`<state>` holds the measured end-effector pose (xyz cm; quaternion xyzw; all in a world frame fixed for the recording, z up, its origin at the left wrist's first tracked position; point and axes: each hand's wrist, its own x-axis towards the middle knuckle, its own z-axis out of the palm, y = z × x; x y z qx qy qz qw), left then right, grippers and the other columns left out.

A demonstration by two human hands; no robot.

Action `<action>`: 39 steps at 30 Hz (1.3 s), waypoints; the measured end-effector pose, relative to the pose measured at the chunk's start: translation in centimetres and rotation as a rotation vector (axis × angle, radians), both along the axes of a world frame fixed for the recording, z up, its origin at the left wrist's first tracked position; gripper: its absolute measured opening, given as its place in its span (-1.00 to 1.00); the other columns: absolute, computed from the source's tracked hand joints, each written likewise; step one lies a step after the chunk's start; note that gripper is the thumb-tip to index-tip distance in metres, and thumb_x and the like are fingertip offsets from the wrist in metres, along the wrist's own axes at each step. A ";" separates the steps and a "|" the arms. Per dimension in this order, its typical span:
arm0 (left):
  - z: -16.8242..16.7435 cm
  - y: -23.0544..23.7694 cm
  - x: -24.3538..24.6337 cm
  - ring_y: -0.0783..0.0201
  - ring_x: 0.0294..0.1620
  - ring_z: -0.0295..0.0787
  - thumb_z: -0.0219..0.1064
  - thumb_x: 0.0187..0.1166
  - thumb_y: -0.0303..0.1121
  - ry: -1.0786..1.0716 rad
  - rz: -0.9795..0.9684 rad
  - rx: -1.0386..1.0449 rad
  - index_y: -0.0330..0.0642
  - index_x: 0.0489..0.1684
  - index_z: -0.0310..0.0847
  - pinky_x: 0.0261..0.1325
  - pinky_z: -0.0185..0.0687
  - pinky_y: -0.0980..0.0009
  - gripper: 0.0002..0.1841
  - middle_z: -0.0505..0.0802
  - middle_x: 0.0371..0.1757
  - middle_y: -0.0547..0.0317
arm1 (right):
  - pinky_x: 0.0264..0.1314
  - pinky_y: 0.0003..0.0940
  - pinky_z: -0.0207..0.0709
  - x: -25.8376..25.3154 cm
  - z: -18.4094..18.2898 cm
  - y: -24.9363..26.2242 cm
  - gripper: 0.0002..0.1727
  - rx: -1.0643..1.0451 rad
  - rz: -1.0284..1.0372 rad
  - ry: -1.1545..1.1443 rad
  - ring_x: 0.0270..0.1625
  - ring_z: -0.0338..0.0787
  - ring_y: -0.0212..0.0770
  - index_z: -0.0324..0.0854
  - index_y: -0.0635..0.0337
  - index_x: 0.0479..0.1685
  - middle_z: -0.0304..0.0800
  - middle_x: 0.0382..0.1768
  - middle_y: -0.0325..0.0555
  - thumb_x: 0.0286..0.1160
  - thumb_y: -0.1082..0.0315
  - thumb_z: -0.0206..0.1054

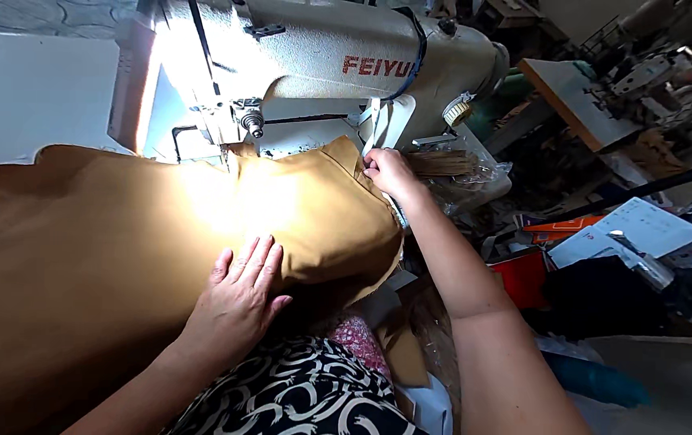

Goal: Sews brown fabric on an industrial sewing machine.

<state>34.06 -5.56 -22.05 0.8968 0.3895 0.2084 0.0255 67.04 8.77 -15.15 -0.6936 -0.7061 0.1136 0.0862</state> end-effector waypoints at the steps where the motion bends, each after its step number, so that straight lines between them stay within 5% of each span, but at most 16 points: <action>1: 0.0 0.0 0.0 -0.25 0.72 0.41 -0.19 0.73 0.19 0.000 -0.003 0.002 -0.43 0.63 0.42 0.63 0.19 -0.37 -0.17 0.53 0.67 -0.33 | 0.48 0.23 0.46 -0.1 0.3 -0.1 -0.71 -0.021 -0.005 -0.015 0.34 0.71 0.29 0.71 0.42 0.18 0.78 0.12 0.33 0.57 0.46 0.35; 7: -0.1 0.1 -0.2 -0.24 0.68 0.48 -0.17 0.73 0.20 0.004 -0.011 0.028 -0.42 0.61 0.45 0.60 0.24 -0.38 -0.17 0.57 0.64 -0.31 | 0.44 0.41 0.32 -0.8 3.4 -4.3 -0.77 0.225 -0.180 -0.256 0.47 0.53 0.44 0.83 0.35 -0.03 0.67 0.27 0.44 0.41 0.61 0.34; 10: 0.1 0.2 -0.2 -0.23 0.68 0.48 -0.17 0.71 0.22 0.015 -0.009 0.005 -0.41 0.61 0.45 0.60 0.24 -0.38 -0.16 0.57 0.64 -0.30 | 0.17 0.33 0.54 0.7 2.6 -6.9 -0.77 0.556 -0.216 -0.303 0.02 0.85 0.35 0.82 0.31 -0.06 0.88 -0.17 0.32 0.61 0.50 0.21; 12: 0.6 0.2 -0.2 -0.23 0.67 0.49 -0.17 0.71 0.23 0.026 -0.006 -0.014 -0.40 0.62 0.45 0.59 0.23 -0.41 -0.15 0.57 0.64 -0.29 | -0.29 0.17 0.63 1.5 1.3 -7.6 -0.74 0.835 -0.205 -0.337 -0.38 0.86 0.26 0.84 0.26 -0.07 0.83 -0.50 0.21 0.68 0.39 0.21; 15: 1.0 0.0 0.0 -0.24 0.63 0.54 -0.17 0.71 0.24 0.035 0.009 -0.010 -0.42 0.59 0.47 0.55 0.26 -0.42 -0.15 0.60 0.61 -0.31 | -0.53 0.01 0.54 1.4 0.4 -8.0 -0.72 1.000 -0.177 -0.316 -0.52 0.80 0.20 0.85 0.24 -0.02 0.76 -0.56 0.20 0.72 0.33 0.21; 20: 1.2 -0.1 0.2 -0.25 0.67 0.48 -0.13 0.73 0.21 0.040 0.019 -0.056 -0.45 0.60 0.45 0.60 0.20 -0.43 -0.17 0.56 0.64 -0.34 | 0.01 -0.11 0.74 -0.2 -0.6 -6.5 -0.75 0.810 0.209 0.111 -0.08 0.91 0.09 0.80 0.37 -0.05 0.89 -0.15 0.23 0.59 0.58 0.17; 24: 1.7 -0.3 0.4 -0.20 0.70 0.45 -0.05 0.74 0.16 0.043 0.039 -0.097 -0.44 0.60 0.44 0.63 0.18 -0.41 -0.22 0.54 0.66 -0.31 | 0.08 -0.19 0.71 -3.5 -0.3 -5.0 -0.62 0.426 0.464 0.308 -0.08 0.87 -0.03 0.79 0.40 -0.01 0.87 -0.08 0.20 0.53 0.61 0.00; 27: 1.9 -1.0 0.8 -0.18 0.73 0.42 -0.02 0.74 0.15 0.051 0.044 -0.122 -0.44 0.62 0.42 0.67 0.17 -0.34 -0.22 0.52 0.67 -0.32 | 0.30 0.06 0.63 -6.8 -0.1 -5.4 -0.59 0.218 0.447 0.172 0.20 0.83 0.17 0.70 0.37 0.30 0.82 0.14 0.28 0.56 0.40 0.15; 29: 1.8 -1.7 1.2 -0.16 0.74 0.40 -0.02 0.74 0.16 0.038 0.047 -0.115 -0.43 0.62 0.43 0.70 0.18 -0.28 -0.22 0.53 0.67 -0.30 | 0.38 0.26 0.55 -9.1 0.4 -6.6 -0.29 0.071 0.299 0.042 0.34 0.73 0.37 0.33 0.19 0.75 0.66 0.35 0.41 0.57 0.27 0.39; 31: 1.8 -2.3 1.4 -0.15 0.74 0.40 -0.03 0.74 0.16 0.036 0.046 -0.104 -0.44 0.59 0.45 0.71 0.20 -0.22 -0.22 0.55 0.65 -0.29 | 0.24 0.42 0.55 -10.8 1.0 -8.3 -0.17 0.020 0.136 -0.041 0.29 0.69 0.54 0.07 0.19 0.86 0.58 0.34 0.54 0.63 0.26 0.38; 33: 1.7 -2.6 1.5 -0.13 0.74 0.40 -0.04 0.74 0.16 0.031 0.046 -0.094 -0.44 0.59 0.47 0.73 0.18 -0.18 -0.22 0.56 0.65 -0.28 | 0.16 0.43 0.56 -10.9 0.9 -8.9 -0.41 0.016 0.077 -0.082 0.20 0.73 0.54 0.38 0.47 0.58 0.67 0.18 0.57 0.69 0.27 0.32; 34: 1.6 -2.6 1.5 -0.13 0.75 0.39 -0.04 0.74 0.15 0.027 0.042 -0.092 -0.44 0.59 0.47 0.74 0.16 -0.16 -0.23 0.56 0.65 -0.28 | 0.13 0.40 0.59 -10.6 0.5 -8.9 -0.57 0.026 0.082 -0.084 0.13 0.78 0.49 0.57 0.52 0.34 0.73 0.07 0.52 0.73 0.30 0.27; 36: 1.5 -2.7 1.5 -0.11 0.77 0.36 -0.02 0.74 0.14 0.024 0.038 -0.084 -0.43 0.59 0.47 0.75 0.16 -0.13 -0.24 0.55 0.66 -0.27 | 0.02 0.36 0.61 -10.2 0.3 -8.6 -0.69 0.048 0.105 -0.067 0.03 0.80 0.45 0.63 0.50 0.05 0.75 -0.09 0.46 0.79 0.33 0.17; 39: 1.2 -2.7 1.6 -0.10 0.78 0.34 0.00 0.72 0.12 0.005 0.040 -0.055 -0.43 0.57 0.49 0.78 0.09 -0.09 -0.25 0.55 0.66 -0.25 | 0.08 0.25 0.63 -10.4 1.1 -8.7 -0.75 0.215 0.266 0.050 0.05 0.81 0.40 0.60 0.55 0.05 0.75 -0.05 0.46 0.73 0.46 0.16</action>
